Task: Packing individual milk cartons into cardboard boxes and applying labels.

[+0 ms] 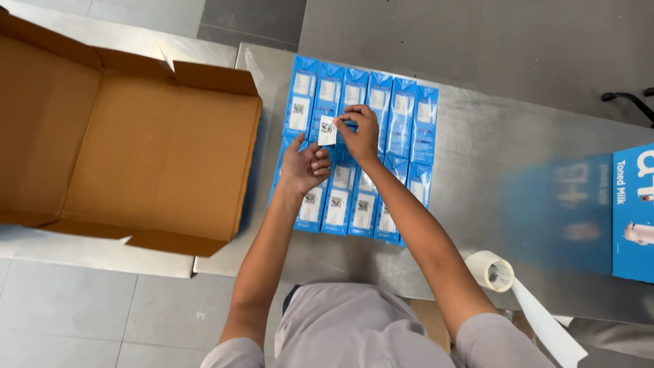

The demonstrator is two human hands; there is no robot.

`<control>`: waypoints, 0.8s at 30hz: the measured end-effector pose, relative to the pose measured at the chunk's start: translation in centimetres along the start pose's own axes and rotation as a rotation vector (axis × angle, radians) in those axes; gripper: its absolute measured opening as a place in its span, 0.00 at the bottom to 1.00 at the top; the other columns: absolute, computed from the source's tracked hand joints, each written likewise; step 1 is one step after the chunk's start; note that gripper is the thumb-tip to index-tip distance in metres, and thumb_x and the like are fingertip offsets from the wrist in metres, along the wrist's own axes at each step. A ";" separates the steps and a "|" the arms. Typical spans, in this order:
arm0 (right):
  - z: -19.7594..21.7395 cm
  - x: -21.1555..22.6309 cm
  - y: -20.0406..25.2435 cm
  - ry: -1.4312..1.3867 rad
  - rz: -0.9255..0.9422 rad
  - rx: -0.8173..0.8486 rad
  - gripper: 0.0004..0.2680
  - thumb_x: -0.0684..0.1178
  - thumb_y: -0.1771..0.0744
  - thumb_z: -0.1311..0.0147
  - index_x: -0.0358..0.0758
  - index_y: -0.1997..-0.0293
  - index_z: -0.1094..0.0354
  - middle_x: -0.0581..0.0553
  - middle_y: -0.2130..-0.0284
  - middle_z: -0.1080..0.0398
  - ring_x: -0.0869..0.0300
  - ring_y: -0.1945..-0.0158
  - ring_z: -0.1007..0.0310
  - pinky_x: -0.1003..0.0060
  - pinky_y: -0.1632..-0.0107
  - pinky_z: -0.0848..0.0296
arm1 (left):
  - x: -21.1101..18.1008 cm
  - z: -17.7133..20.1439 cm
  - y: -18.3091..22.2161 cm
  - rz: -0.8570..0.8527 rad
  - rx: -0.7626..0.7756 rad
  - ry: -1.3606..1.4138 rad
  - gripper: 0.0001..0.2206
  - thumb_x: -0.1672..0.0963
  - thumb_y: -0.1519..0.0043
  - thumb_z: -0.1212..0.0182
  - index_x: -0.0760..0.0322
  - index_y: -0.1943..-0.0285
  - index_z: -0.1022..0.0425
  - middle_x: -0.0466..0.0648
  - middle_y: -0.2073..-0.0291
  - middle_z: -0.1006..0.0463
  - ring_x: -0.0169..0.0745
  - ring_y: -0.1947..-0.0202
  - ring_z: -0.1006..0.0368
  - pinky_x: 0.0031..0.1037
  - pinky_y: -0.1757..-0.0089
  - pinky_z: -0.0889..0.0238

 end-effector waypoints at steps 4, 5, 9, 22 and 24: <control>-1.5 -0.8 -1.8 0.031 -0.034 -0.011 0.04 0.47 0.37 0.32 0.40 0.65 0.20 0.46 0.57 0.27 0.52 0.50 0.30 0.59 0.48 0.30 | -2.0 1.6 -3.8 -0.009 0.022 0.012 0.22 0.43 0.30 0.60 0.62 0.57 0.31 0.43 0.76 0.37 0.32 0.79 0.49 0.25 0.75 0.55; -1.8 -1.0 -2.0 0.050 -0.048 -0.018 0.05 0.48 0.37 0.33 0.40 0.66 0.20 0.47 0.57 0.27 0.53 0.51 0.30 0.58 0.49 0.30 | -2.3 2.0 -4.3 -0.014 0.011 0.010 0.22 0.43 0.30 0.60 0.62 0.57 0.31 0.43 0.76 0.37 0.32 0.79 0.49 0.25 0.75 0.55; -2.4 -1.7 -2.4 0.103 -0.092 -0.030 0.05 0.49 0.36 0.33 0.40 0.66 0.21 0.48 0.59 0.28 0.54 0.52 0.31 0.59 0.50 0.30 | -2.9 1.3 -4.5 -0.019 -0.053 -0.016 0.23 0.43 0.30 0.61 0.62 0.55 0.28 0.41 0.76 0.37 0.30 0.80 0.49 0.23 0.76 0.56; -3.2 -0.4 -3.8 0.417 -0.122 -0.035 0.12 0.57 0.38 0.29 0.40 0.69 0.24 0.45 0.62 0.31 0.52 0.55 0.34 0.56 0.55 0.31 | -3.7 1.9 -5.5 0.011 -0.075 -0.055 0.23 0.43 0.31 0.60 0.63 0.61 0.32 0.43 0.74 0.34 0.30 0.80 0.48 0.24 0.76 0.56; -2.7 -0.3 -4.4 0.447 -0.239 0.026 0.24 0.65 0.41 0.29 0.36 0.55 0.32 0.42 0.59 0.30 0.52 0.54 0.33 0.56 0.59 0.28 | -3.8 2.2 -5.6 0.031 -0.125 -0.014 0.24 0.43 0.32 0.59 0.65 0.62 0.32 0.44 0.74 0.33 0.30 0.81 0.48 0.23 0.77 0.56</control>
Point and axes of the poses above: each hand's wrist, its own y-axis away from the middle knuckle, its own z-axis out of the back of the hand, x = y × z, the point moved 7 cm from there along -y, towards the middle knuckle
